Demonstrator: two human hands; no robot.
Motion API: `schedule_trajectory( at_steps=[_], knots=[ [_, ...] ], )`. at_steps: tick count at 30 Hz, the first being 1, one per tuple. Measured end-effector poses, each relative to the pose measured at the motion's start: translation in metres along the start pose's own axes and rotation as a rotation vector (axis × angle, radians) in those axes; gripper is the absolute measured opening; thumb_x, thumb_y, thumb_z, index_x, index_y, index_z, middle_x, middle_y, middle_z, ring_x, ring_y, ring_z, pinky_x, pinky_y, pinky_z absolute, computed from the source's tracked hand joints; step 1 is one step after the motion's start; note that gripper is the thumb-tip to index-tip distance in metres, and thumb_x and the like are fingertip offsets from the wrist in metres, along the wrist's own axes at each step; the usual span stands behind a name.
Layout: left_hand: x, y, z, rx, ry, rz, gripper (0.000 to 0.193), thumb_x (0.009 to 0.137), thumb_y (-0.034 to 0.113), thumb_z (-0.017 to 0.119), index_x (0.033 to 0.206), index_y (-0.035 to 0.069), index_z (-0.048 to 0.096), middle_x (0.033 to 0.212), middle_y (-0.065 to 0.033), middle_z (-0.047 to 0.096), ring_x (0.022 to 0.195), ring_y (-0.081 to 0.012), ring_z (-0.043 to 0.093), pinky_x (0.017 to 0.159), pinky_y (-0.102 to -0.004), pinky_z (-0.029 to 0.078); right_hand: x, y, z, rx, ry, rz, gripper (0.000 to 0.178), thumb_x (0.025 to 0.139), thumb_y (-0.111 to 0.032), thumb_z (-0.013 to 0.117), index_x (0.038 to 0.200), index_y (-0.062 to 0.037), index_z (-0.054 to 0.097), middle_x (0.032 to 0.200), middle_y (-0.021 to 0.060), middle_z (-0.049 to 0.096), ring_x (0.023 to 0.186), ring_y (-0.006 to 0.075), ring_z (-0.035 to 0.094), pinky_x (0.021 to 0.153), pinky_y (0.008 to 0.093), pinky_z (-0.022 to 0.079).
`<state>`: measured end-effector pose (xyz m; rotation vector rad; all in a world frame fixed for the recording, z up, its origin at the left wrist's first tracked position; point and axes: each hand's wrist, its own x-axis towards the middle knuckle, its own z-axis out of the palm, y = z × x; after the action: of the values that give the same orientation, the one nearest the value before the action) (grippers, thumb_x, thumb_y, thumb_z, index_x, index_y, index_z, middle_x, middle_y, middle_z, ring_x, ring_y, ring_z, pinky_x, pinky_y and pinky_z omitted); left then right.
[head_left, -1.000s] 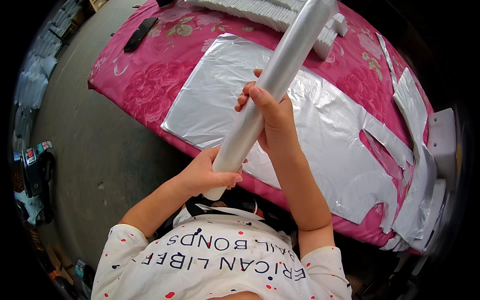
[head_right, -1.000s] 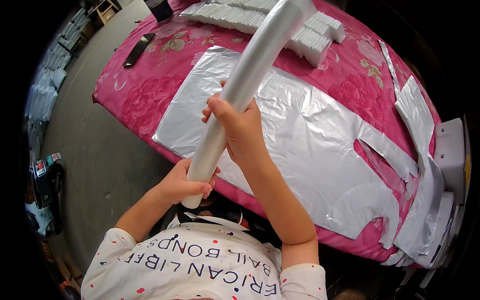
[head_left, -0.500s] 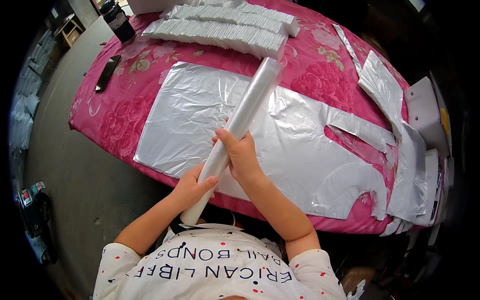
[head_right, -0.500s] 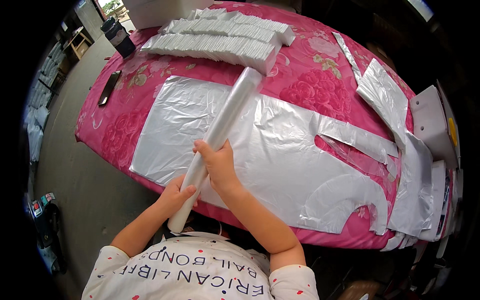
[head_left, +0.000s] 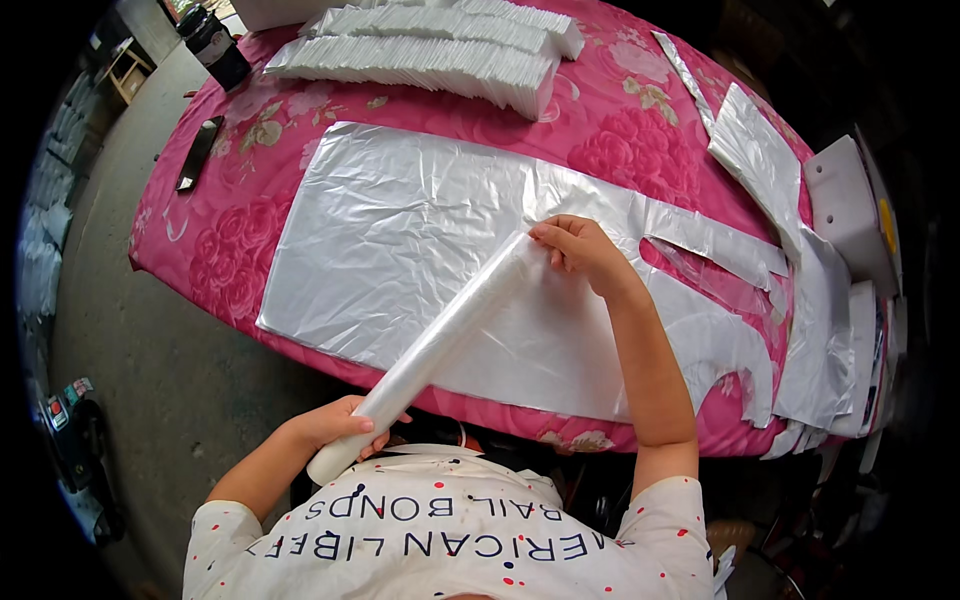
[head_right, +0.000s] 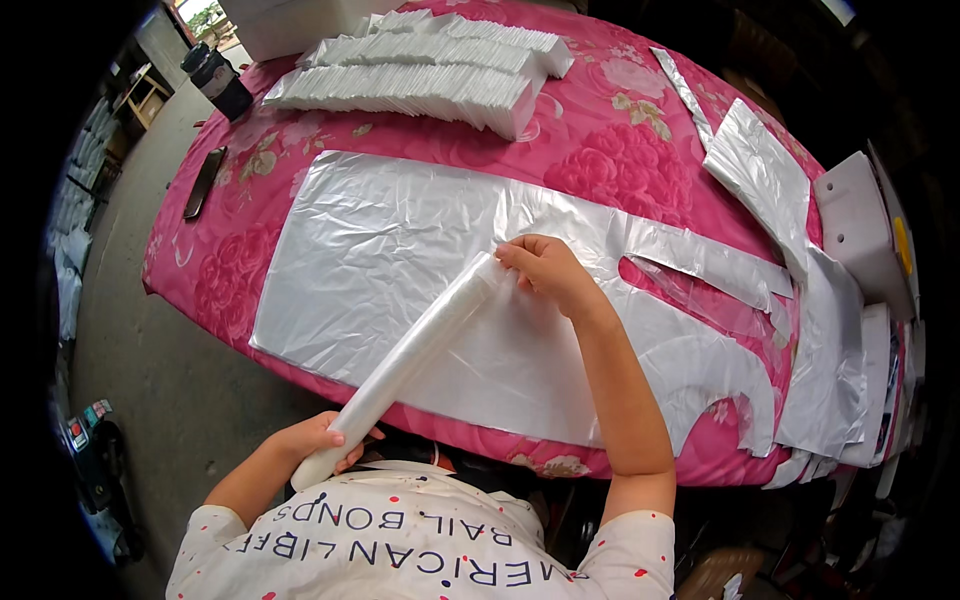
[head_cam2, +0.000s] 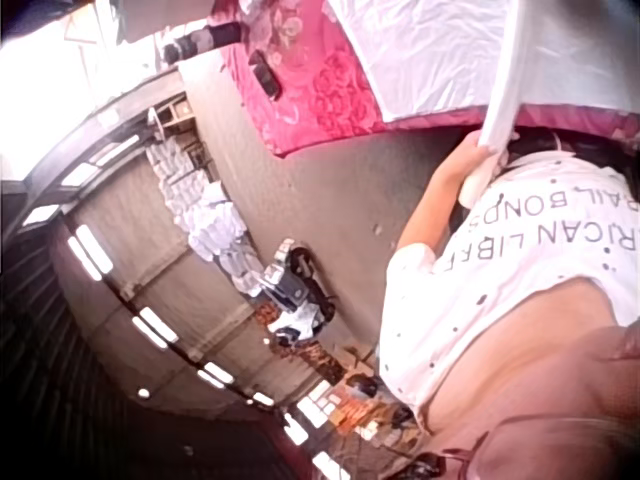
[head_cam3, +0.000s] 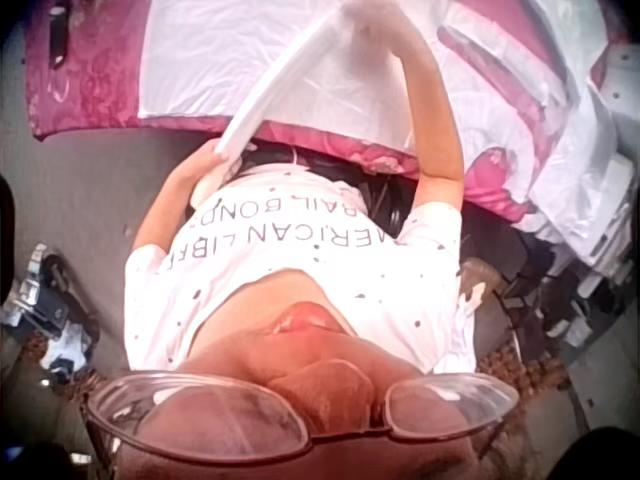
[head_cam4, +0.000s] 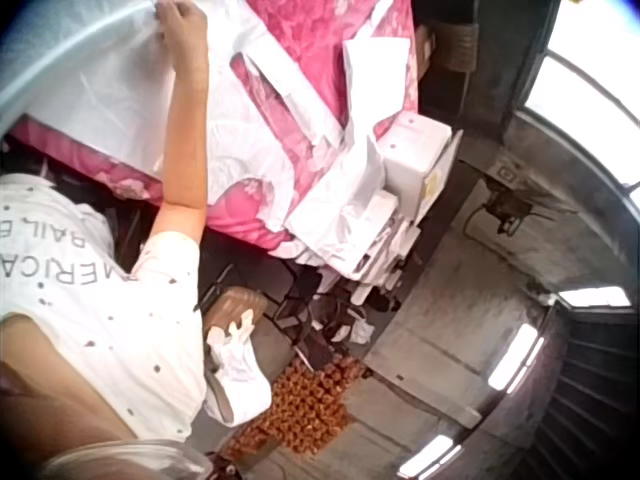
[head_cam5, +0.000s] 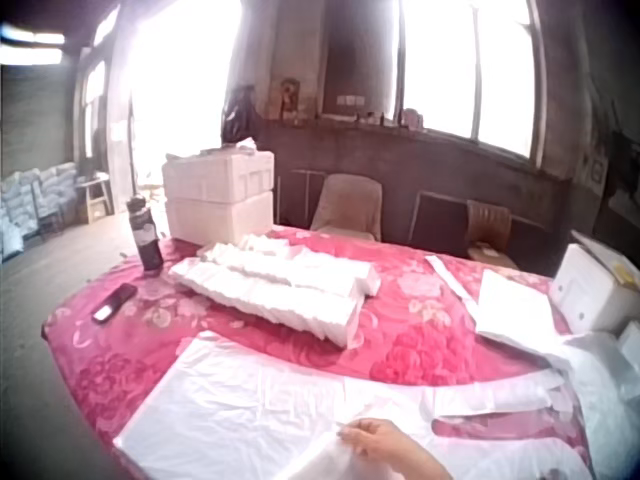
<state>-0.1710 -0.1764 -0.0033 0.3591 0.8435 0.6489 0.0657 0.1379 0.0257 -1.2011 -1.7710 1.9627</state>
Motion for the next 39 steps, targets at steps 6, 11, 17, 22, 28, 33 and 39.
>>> schedule_trajectory(
  at_steps=[6,11,17,22,28,33,39],
  knots=[
    [0.002,0.002,-0.001,-0.081,-0.041,-0.015,0.077,0.067,0.043,0.074,0.122,-0.004,0.047,0.072,-0.0052,0.056,0.059,-0.0094,0.054,0.053,-0.0227,0.045,0.003,0.005,0.004,-0.012,-0.214,0.016,0.021,0.082,-0.026,0.067,0.082,-0.0052,0.062,0.063,-0.0024,0.054,0.055,0.0055,0.048,0.050,0.0196,0.036],
    [0.003,0.007,0.004,-0.077,-0.001,-0.006,0.082,0.063,0.043,0.074,0.123,-0.005,0.045,0.070,-0.0080,0.057,0.054,-0.0121,0.053,0.052,-0.0253,0.044,-0.003,0.004,0.006,-0.025,-0.063,-0.026,0.018,0.082,-0.021,0.067,0.080,-0.0036,0.062,0.065,-0.0018,0.055,0.057,0.0064,0.048,0.053,0.0206,0.039],
    [-0.018,-0.001,-0.018,-0.020,-0.069,-0.165,0.081,0.063,0.038,0.078,0.123,-0.005,0.045,0.077,-0.0080,0.059,0.065,-0.0137,0.058,0.062,-0.0260,0.046,-0.010,0.011,-0.079,-0.132,0.433,-0.094,0.017,0.084,-0.016,0.063,0.079,-0.0001,0.063,0.063,-0.0024,0.053,0.055,0.0047,0.046,0.052,0.0199,0.037],
    [-0.050,-0.005,-0.054,0.238,-0.150,-0.245,0.068,0.069,0.026,0.077,0.122,-0.004,0.046,0.089,-0.0084,0.063,0.084,-0.0154,0.060,0.075,-0.0276,0.048,-0.031,0.046,-0.183,-0.211,0.684,-0.149,0.015,0.086,-0.014,0.059,0.082,0.0004,0.062,0.065,-0.0022,0.053,0.055,0.0041,0.045,0.049,0.0200,0.039],
    [-0.027,0.075,-0.016,0.798,-0.114,-0.234,0.047,0.072,0.016,0.075,0.113,0.001,0.056,0.096,-0.0064,0.064,0.090,-0.0153,0.060,0.081,-0.0297,0.046,-0.023,0.038,-0.149,-0.209,0.543,-0.277,0.014,0.086,-0.014,0.060,0.085,0.0004,0.062,0.066,-0.0021,0.054,0.056,0.0037,0.046,0.049,0.0184,0.039],
    [0.052,0.138,0.038,1.592,0.074,0.317,0.046,0.066,0.022,0.073,0.106,0.007,0.058,0.090,-0.0129,0.063,0.085,-0.0298,0.060,0.074,-0.0383,0.047,0.000,0.025,-0.102,-0.213,0.364,-0.265,0.015,0.085,-0.015,0.061,0.084,-0.0006,0.063,0.065,-0.0033,0.053,0.056,0.0044,0.045,0.052,0.0198,0.038],
    [0.109,0.121,0.046,1.776,0.184,1.165,0.040,0.069,0.022,0.073,0.101,0.004,0.058,0.095,-0.0104,0.060,0.088,-0.0304,0.059,0.080,-0.0402,0.046,0.025,0.022,-0.082,-0.284,0.286,-0.256,0.016,0.083,-0.017,0.062,0.080,-0.0013,0.064,0.062,-0.0023,0.054,0.056,0.0055,0.047,0.052,0.0224,0.039]
  ],
)
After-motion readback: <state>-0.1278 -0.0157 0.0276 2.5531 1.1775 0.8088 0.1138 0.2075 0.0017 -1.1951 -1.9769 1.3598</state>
